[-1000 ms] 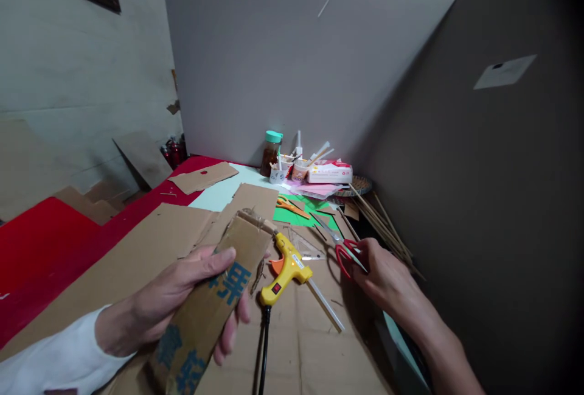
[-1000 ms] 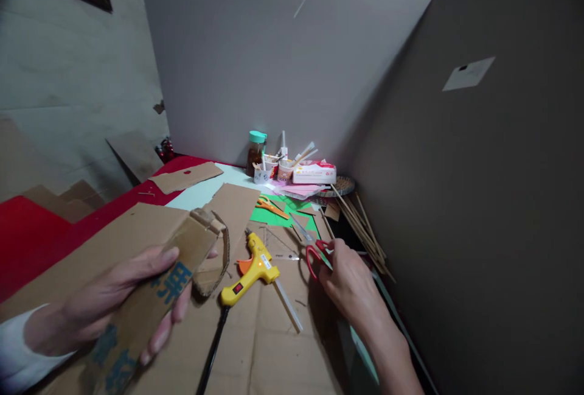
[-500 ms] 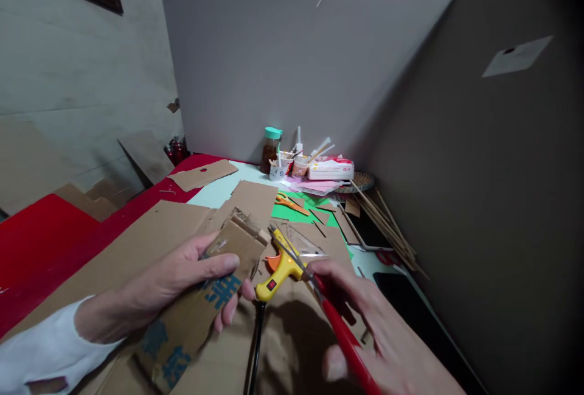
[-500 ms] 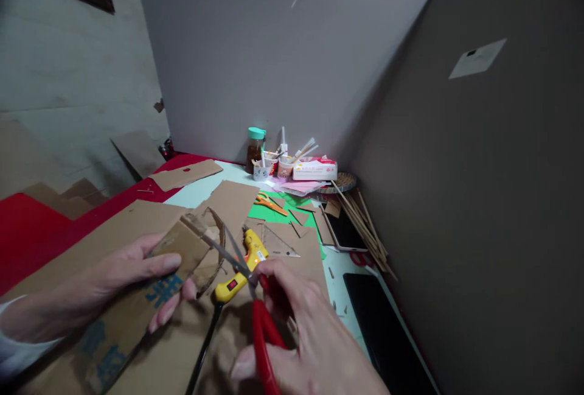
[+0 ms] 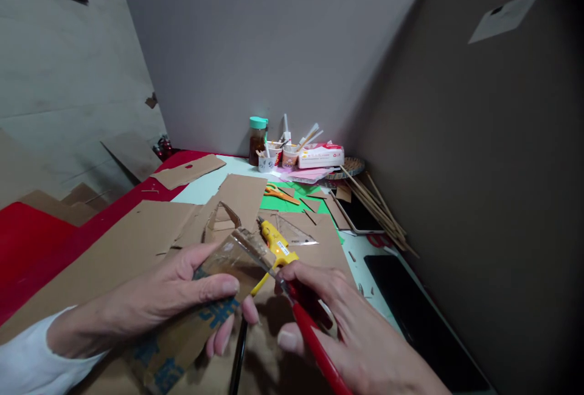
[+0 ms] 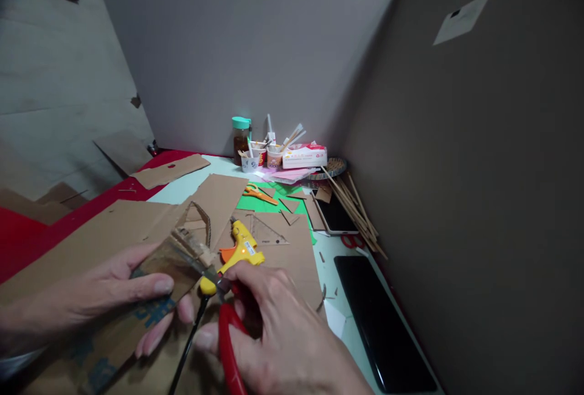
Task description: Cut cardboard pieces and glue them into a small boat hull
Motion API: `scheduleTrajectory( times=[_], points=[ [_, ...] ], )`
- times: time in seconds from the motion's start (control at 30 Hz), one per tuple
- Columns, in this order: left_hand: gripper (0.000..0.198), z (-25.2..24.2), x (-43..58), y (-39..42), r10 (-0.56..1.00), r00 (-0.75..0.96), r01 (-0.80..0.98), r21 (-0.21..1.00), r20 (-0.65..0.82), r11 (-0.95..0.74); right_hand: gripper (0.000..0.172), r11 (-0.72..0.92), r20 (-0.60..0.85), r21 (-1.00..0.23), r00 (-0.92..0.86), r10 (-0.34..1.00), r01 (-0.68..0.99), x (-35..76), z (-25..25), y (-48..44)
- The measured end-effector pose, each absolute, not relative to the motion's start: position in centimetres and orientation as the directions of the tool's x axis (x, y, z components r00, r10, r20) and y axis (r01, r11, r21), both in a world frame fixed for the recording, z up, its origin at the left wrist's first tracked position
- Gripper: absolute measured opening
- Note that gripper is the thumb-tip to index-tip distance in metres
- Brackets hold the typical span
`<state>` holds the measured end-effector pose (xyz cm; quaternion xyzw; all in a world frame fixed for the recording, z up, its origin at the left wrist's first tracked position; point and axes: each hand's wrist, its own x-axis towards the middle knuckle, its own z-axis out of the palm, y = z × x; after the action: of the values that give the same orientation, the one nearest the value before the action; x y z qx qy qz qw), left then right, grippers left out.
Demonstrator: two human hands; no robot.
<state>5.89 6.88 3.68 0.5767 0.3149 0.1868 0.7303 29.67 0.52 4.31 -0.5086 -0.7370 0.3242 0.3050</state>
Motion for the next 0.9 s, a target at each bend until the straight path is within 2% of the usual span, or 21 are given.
scheduleTrajectory(
  times=[0.13,0.3,0.47,0.63,0.9],
  points=[
    [0.028,3.4,5.3,6.9,0.574,0.756,0.156,0.939,-0.313,0.307,0.005,0.3,0.113,-0.739,-0.327,0.938,0.604,29.6,4.0,0.4],
    [0.033,2.7,4.9,6.9,0.529,0.771,0.156,0.91,-0.355,0.384,0.018,0.364,0.112,-0.684,-0.401,0.909,0.632,29.3,3.2,0.6],
    [0.032,2.8,5.0,6.4,0.533,0.779,0.129,0.916,-0.33,0.38,0.017,0.314,0.038,-0.762,-0.445,0.895,0.566,29.1,3.3,0.6],
    [0.027,2.5,5.3,6.0,0.513,0.79,0.158,0.92,-0.336,0.359,0.004,0.199,-0.051,-0.828,-0.425,0.904,0.524,28.7,4.8,0.6],
    [0.024,2.3,6.0,5.6,0.541,0.785,0.068,0.909,-0.302,0.41,0.027,0.202,-0.047,-0.801,-0.396,0.917,0.564,28.6,3.1,0.6]
  ],
)
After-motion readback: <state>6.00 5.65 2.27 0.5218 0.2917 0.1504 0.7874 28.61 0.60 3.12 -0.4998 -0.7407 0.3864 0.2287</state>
